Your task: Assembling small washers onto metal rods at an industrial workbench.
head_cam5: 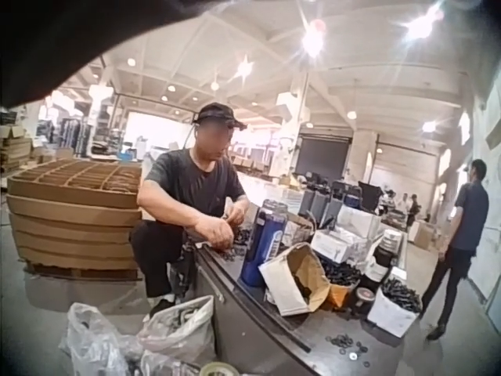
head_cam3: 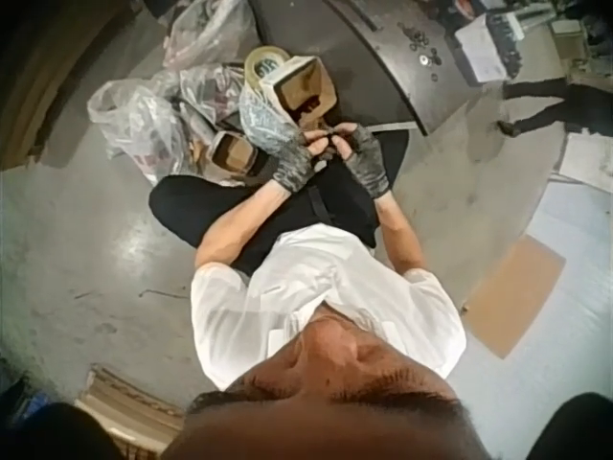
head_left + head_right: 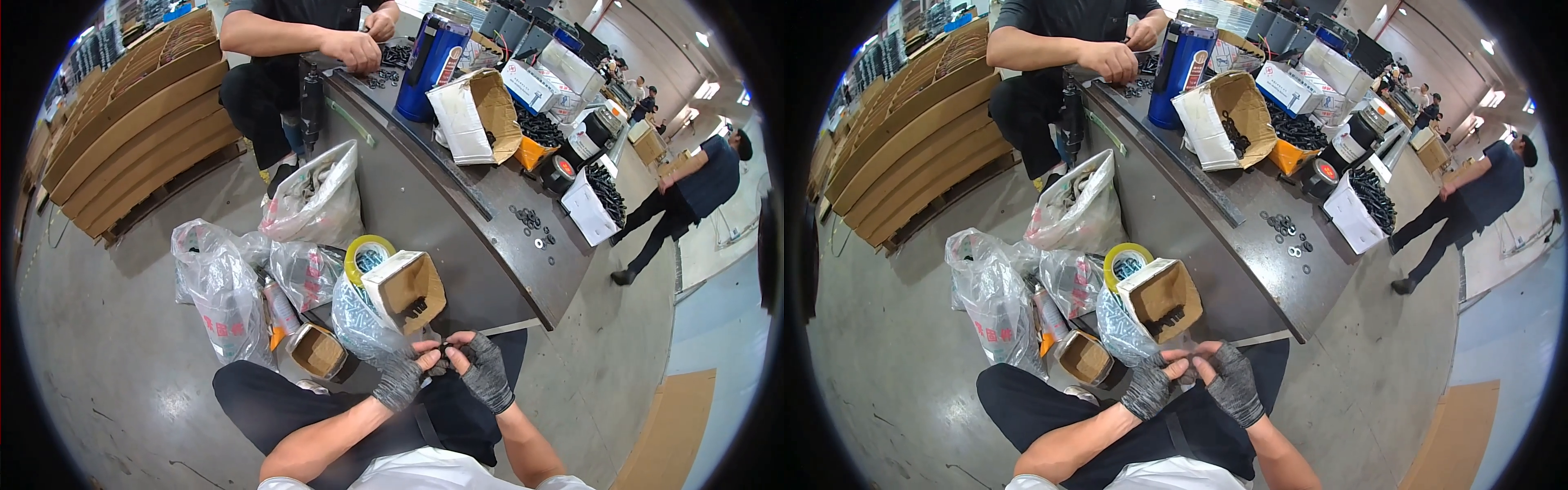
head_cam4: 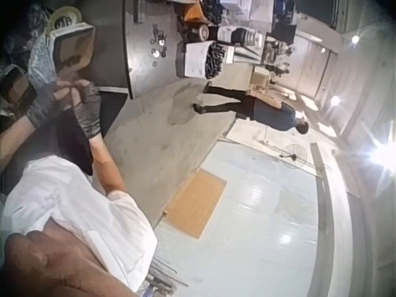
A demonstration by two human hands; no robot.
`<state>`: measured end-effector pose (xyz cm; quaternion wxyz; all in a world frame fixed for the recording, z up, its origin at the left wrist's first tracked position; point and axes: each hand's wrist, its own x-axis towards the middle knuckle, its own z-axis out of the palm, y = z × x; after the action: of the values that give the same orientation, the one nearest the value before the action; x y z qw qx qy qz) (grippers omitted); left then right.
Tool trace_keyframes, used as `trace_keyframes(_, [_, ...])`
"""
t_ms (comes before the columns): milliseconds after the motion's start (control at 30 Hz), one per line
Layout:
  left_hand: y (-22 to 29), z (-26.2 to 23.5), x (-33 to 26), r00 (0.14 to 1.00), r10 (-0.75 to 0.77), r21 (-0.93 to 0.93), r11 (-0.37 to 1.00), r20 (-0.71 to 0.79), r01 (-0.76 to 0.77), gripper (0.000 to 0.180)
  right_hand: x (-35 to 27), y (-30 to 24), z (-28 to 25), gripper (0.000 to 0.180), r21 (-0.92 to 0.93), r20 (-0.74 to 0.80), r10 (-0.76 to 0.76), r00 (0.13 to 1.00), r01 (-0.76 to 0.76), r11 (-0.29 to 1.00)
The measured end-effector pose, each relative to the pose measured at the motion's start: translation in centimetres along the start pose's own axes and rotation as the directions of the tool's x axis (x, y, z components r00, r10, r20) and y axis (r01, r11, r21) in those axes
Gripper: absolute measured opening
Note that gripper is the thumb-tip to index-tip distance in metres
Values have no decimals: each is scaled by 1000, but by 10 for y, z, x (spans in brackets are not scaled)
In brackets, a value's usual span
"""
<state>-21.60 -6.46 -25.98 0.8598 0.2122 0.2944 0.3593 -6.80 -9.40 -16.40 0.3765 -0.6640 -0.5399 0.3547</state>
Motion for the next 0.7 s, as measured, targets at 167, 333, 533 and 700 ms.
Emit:
trace_keyframes(167, [-10,-4,-3,998,-37,147,988,-60,45,35,-1,16,-3,19,-16,48,54,997,-54,998])
trace_keyframes(333, [-9,-11,1,995,-99,-169,981,-31,92,41,35,29,-1,20,-110,118,-345,931,358,927])
trace_keyframes(533, [-15,-29,15,952,-71,-324,946,-298,-31,24,107,54,29,17,-302,307,-434,847,519,800])
trace_keyframes(700, [-1,-19,20,931,-94,-361,932,-352,-42,19,132,107,54,27,-407,486,-413,770,618,673])
